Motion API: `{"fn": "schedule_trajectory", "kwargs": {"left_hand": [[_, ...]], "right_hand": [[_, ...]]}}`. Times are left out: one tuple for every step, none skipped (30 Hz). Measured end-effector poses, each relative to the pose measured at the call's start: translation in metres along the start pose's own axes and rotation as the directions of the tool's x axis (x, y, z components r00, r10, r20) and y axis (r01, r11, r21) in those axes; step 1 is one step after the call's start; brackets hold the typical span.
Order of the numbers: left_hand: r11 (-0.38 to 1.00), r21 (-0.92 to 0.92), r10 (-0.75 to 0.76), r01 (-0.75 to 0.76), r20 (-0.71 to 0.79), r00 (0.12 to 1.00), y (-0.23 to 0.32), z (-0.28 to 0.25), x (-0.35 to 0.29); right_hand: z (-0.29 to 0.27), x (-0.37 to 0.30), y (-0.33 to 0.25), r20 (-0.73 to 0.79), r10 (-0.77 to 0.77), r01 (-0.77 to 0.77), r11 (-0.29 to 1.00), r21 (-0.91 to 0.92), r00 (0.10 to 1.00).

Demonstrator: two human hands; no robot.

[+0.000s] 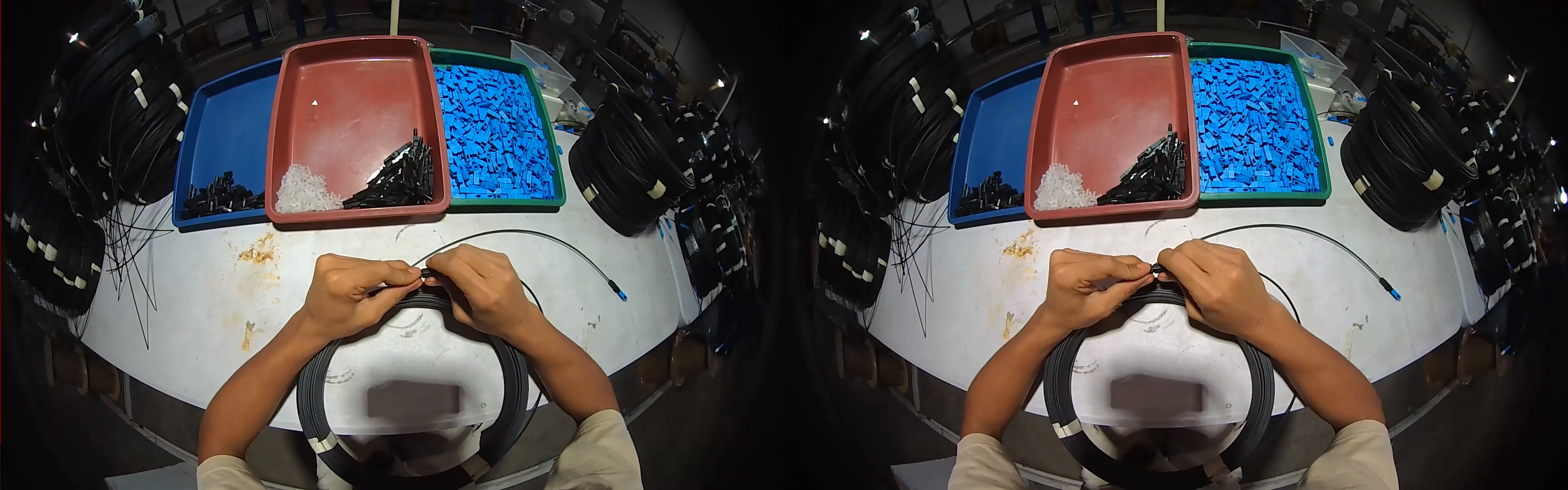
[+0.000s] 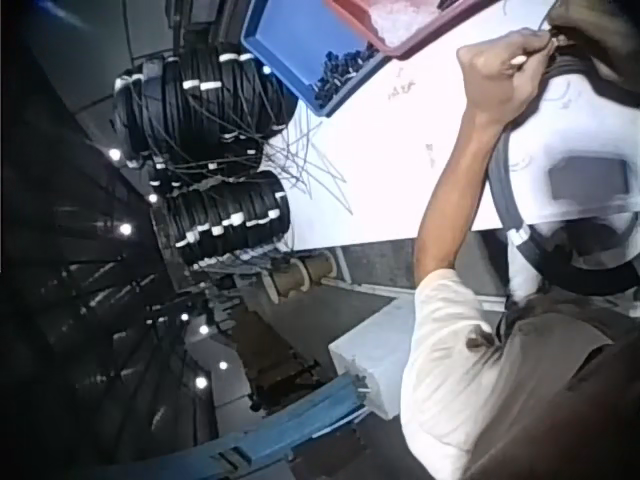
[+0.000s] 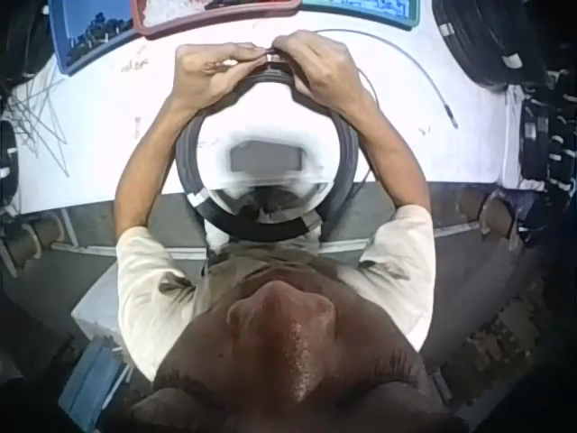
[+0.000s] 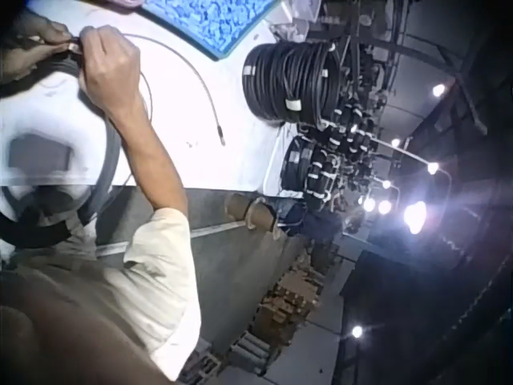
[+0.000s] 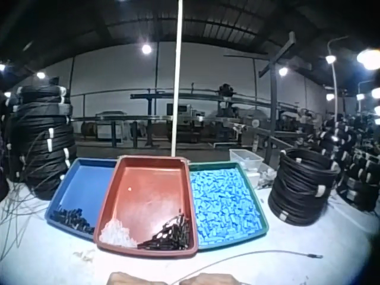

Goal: The person attaches connector components from trays onto the ends of coiled cables by hand, moves a stack of cable coils, and assembles connectors onto a new coiled cable.

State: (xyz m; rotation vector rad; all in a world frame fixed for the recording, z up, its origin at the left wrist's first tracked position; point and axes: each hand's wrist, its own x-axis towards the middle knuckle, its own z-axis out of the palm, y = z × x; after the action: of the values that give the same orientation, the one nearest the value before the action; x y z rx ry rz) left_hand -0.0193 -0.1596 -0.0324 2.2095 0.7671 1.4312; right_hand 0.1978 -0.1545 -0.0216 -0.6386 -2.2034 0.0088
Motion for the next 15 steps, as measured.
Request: {"fn": "schedule_trajectory", "kwargs": {"left_hand": [[0.999, -0.005, -0.033, 0.033, 0.021, 0.999, 0.0011, -0.0006, 0.0003], [0.998, -0.011, -0.065, 0.066, 0.042, 0.997, 0.0022, -0.0012, 0.0007], [0.998, -0.012, -0.066, 0.067, 0.044, 0.997, 0.003, -0.0015, 0.0012], [0.999, -0.011, -0.047, 0.048, 0.069, 0.997, 0.0048, -0.0035, 0.0018], [1.0, -0.01, -0.027, 0.028, 0.095, 0.995, 0.0057, -0.0049, 0.0022], [1.0, -0.009, -0.027, 0.028, 0.096, 0.995, 0.005, -0.0058, 0.0025], [0.998, 0.007, 0.056, -0.057, 0.087, 0.995, 0.0026, -0.0054, 0.0024], [0.99, 0.024, 0.138, -0.14, 0.08, 0.987, 0.0007, -0.0049, 0.0022], [0.99, 0.023, 0.139, -0.141, 0.081, 0.987, -0.0004, -0.0042, 0.0017], [0.989, 0.027, 0.146, -0.148, 0.072, 0.987, -0.0012, -0.0031, 0.001], [0.987, 0.03, 0.154, -0.156, 0.063, 0.986, -0.0016, -0.0025, 0.0008], [0.987, 0.029, 0.155, -0.157, 0.063, 0.986, -0.0015, -0.0024, 0.0011], [0.978, 0.07, 0.189, -0.196, 0.085, 0.978, -0.001, -0.0032, 0.0012], [0.966, 0.111, 0.223, -0.235, 0.108, 0.969, -0.0004, -0.004, 0.0012], [0.966, 0.112, 0.223, -0.235, 0.107, 0.969, 0.0008, -0.005, 0.0012]], "right_hand": [[-0.0009, 0.0002, 0.0005, -0.004, -0.023, 0.023, 0.999, -0.025, 1.0], [-0.0012, -0.0005, 0.0019, -0.004, -0.021, 0.021, 0.999, -0.025, 1.0], [-0.0016, -0.0015, 0.0035, -0.005, -0.056, 0.056, 0.998, -0.038, 0.998], [-0.0017, -0.0014, 0.0037, -0.007, -0.092, 0.092, 0.995, -0.05, 0.996], [-0.0024, -0.0008, 0.003, -0.009, -0.092, 0.092, 0.995, -0.05, 0.996], [-0.0035, 0.0002, 0.0018, -0.002, -0.098, 0.098, 0.994, -0.054, 0.995], [-0.0042, 0.0, 0.0012, 0.008, -0.103, 0.103, 0.993, -0.06, 0.995], [-0.0038, -0.0004, 0.0012, 0.008, -0.101, 0.101, 0.993, -0.061, 0.995], [-0.003, -0.0006, 0.0012, 0.007, -0.1, 0.1, 0.993, -0.069, 0.995], [-0.0028, -0.0011, 0.0015, 0.006, -0.099, 0.099, 0.992, -0.077, 0.995], [-0.0035, -0.0012, 0.001, 0.006, -0.098, 0.098, 0.992, -0.078, 0.995], [-0.0045, -0.001, 0.0001, 0.034, -0.065, 0.067, 0.995, -0.07, 0.997], [-0.0046, -0.0007, -0.0007, 0.061, -0.033, 0.036, 0.997, -0.062, 0.998], [-0.004, -0.0005, -0.0003, 0.06, -0.034, 0.037, 0.997, -0.061, 0.998], [-0.003, -0.0003, 0.0009, 0.112, 0.034, -0.038, 0.999, 0.036, 0.993]]}}
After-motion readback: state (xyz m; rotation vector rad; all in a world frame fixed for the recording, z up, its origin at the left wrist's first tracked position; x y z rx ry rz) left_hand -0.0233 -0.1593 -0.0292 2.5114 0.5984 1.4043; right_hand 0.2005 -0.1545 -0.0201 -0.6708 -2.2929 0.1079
